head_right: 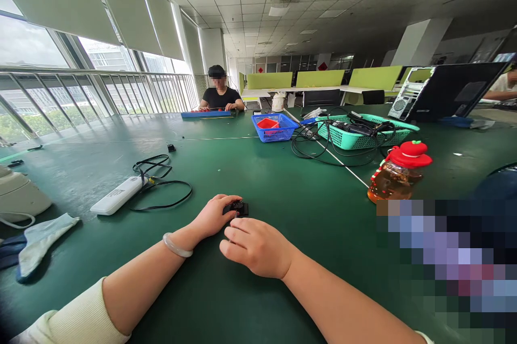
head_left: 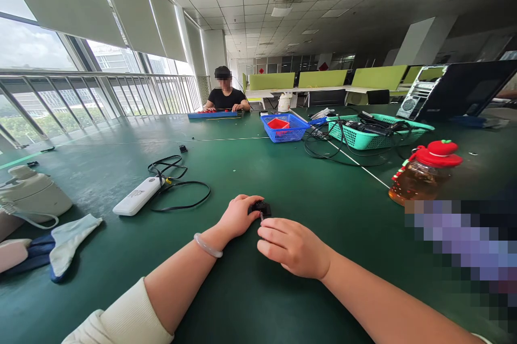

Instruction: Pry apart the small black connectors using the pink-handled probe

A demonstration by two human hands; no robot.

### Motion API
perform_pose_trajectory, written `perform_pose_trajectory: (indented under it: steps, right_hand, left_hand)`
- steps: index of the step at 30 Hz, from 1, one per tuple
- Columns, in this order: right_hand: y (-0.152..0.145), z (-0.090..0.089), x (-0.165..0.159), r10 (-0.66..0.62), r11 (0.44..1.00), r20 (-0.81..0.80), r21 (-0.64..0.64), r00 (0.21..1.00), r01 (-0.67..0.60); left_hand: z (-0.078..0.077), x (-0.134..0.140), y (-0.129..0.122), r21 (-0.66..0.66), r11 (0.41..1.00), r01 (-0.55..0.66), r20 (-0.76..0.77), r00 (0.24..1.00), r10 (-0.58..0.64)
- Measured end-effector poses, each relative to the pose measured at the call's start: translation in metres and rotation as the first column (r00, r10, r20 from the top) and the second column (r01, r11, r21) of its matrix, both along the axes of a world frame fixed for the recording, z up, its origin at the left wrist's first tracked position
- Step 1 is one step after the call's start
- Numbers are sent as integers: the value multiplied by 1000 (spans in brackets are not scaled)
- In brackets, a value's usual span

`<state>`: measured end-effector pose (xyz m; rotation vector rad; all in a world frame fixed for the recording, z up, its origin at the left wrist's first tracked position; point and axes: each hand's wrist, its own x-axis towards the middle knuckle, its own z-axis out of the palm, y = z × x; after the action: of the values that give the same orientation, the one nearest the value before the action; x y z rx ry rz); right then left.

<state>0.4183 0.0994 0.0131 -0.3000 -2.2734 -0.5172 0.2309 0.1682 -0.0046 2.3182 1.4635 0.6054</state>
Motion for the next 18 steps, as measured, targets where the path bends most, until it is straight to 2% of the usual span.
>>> perform_pose_trajectory:
  steps: [4,11,18]
  right_hand:
    - [-2,-1,-3,20,999,42,25,999,-21]
    - [0,-1,0,1,1000,-69,-7,998,-2]
    - [0,1,1,-13,1000,-105,-9,994,12]
  left_hand:
    - [0,0,0,4,1000,-7,2,1000,7]
    - [1,0,-1,10,1000,2,2,1000,-3]
    - [2,1,-2,-3,1000,2,2,1000,-2]
